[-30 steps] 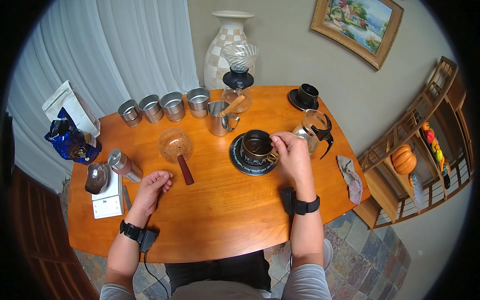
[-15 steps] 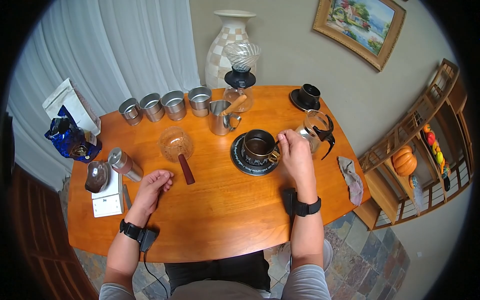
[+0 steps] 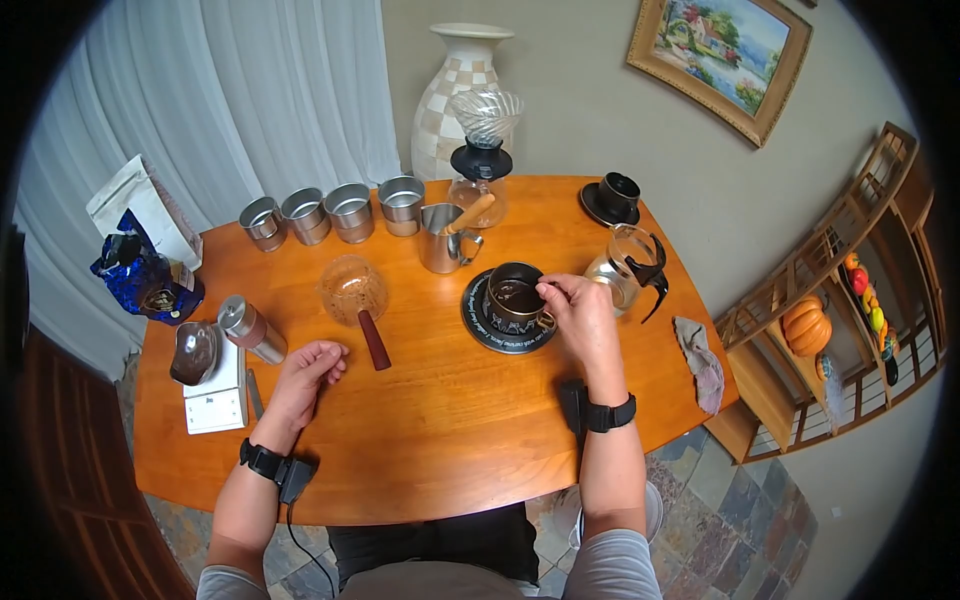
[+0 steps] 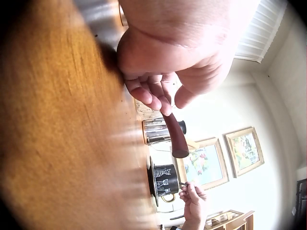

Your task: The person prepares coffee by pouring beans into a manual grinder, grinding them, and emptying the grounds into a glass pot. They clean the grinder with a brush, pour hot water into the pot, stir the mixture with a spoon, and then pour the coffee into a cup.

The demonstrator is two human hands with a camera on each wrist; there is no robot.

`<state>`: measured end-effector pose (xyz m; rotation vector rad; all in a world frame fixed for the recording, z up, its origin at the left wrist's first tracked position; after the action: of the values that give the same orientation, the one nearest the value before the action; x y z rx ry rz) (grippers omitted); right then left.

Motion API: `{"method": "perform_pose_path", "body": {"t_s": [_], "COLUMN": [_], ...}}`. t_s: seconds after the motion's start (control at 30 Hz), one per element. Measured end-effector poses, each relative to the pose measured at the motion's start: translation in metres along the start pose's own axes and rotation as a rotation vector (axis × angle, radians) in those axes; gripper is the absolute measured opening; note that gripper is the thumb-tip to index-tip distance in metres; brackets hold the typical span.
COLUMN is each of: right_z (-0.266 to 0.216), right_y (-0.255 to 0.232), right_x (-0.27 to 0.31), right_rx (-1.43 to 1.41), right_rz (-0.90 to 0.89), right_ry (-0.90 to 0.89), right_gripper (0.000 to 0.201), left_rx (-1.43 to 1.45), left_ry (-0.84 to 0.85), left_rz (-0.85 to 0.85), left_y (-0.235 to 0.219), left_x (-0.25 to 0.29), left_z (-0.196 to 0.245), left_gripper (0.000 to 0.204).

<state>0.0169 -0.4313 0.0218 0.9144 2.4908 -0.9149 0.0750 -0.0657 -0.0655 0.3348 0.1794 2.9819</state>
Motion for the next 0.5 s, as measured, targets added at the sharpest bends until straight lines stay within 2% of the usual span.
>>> {"method": "perform_pose_path", "body": {"t_s": [0.17,0.3,0.37,0.5], "right_z": [0.002,-0.004,-0.009,-0.009], "right_y": [-0.012,-0.017,-0.017,-0.011], "right_x": [-0.005,-0.004,-0.003,-0.002], "right_rx": [0.111,0.130,0.146,0.168], "right_rz": [0.175,0.203,0.250,0.209], "right_ry": [-0.117,-0.069,-0.188,-0.215], "right_gripper": [0.016,0.014,0.013,0.011], "left_rx": [-0.002,-0.006,-0.004,0.009], "left_ry": [-0.003,-0.007,0.000,-0.007], "left_rz": [0.006,0.013,0.017,0.003], "left_y": [-0.001,-0.001,-0.001,-0.003], "left_x": [-0.001,0.000,-0.001,-0.003], "left_z": [-0.002,-0.001,0.001,-0.003], "left_gripper": [0.017,0.017,0.017,0.018]}}
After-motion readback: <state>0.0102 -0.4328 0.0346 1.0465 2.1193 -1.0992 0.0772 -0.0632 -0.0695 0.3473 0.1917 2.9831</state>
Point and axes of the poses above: each hand's wrist, its own x-axis away from the middle knuckle, its own y-axis out of the palm, z = x × y, the point moved 5 cm from there along -x, towards the middle knuckle, and after that the axes turned 14 degrees about z, right-handed, at the moved point
